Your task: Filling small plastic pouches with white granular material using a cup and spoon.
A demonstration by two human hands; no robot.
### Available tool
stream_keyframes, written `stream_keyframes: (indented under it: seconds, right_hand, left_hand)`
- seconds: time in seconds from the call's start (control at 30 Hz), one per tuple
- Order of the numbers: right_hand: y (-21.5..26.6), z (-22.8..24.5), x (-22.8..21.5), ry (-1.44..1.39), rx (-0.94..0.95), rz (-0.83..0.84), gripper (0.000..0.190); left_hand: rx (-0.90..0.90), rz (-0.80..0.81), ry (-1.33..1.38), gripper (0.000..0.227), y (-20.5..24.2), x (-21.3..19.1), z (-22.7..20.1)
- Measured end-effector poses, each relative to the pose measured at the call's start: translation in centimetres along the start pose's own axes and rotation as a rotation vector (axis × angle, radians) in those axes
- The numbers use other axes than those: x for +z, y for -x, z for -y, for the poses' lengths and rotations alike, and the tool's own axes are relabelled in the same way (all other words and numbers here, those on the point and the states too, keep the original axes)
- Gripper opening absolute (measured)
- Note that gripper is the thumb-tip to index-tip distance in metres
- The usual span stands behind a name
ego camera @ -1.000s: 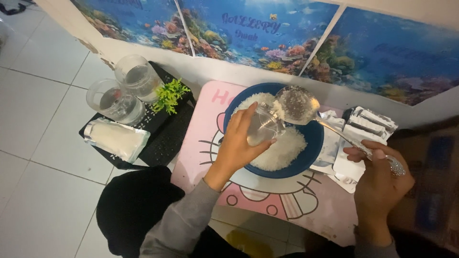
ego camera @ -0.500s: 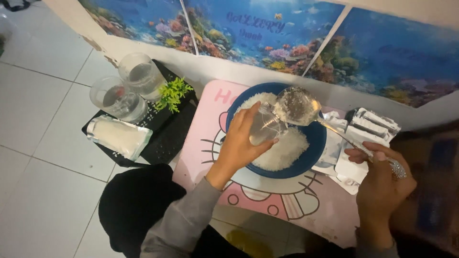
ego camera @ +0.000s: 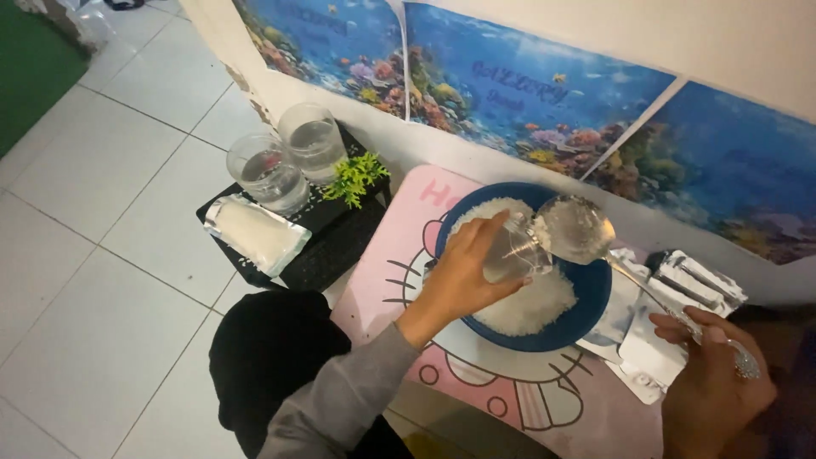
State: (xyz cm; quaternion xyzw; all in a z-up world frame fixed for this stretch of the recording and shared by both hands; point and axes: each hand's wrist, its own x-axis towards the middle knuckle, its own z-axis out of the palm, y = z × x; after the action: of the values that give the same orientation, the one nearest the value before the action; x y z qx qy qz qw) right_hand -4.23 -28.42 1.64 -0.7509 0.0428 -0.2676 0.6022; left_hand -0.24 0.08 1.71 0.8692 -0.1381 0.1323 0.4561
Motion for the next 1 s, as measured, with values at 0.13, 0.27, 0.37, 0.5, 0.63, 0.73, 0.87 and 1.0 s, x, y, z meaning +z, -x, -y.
stream_keyframes:
  seconds: [0.13,0.27,0.37,0.5,0.63,0.73,0.87,1.0]
  right_hand:
    - [0.0,-0.4,-0.5,-0.062,0.054,0.004,0.022]
    - [0.0,1.2,0.2,-0.053,0.089,-0.004,0.024]
    - [0.1,2.4,0.3,-0.036,0.138,-0.051,0.022]
    - [-0.5,2.0,0.0,-0.076,0.109,-0.034,0.019]
    - [-0.8,2.9,-0.6,-0.033,0.120,-0.006,0.020]
    - [-1.0,3.3,-0.6,-0.069,0.166,-0.007,0.020]
    - [-1.1,2.9,-0.5,-0.109,0.181,-0.013,0.017]
    - [-1.3,2.7,-0.5,-0.092,0.202,-0.047,0.017]
  left_hand:
    - [-0.003,0.024,-0.017,0.088,0.2,0.2,0.5]
    - [0.039,-0.012,0.001,0.085,0.1,0.4,1.1]
    - [0.052,0.003,0.010,0.082,0.0,0.7,1.4]
    - [-0.052,0.037,0.042,0.083,-0.4,0.0,0.1]
    - [-0.054,0.056,0.030,0.083,-0.5,0.5,-0.1]
    - [-0.001,0.029,0.004,0.083,-0.4,0.8,0.1]
    - [-0.092,0.063,0.057,0.085,-0.3,0.4,0.0]
    - [-0.068,0.045,0.058,0.082,-0.3,-0.1,-0.4]
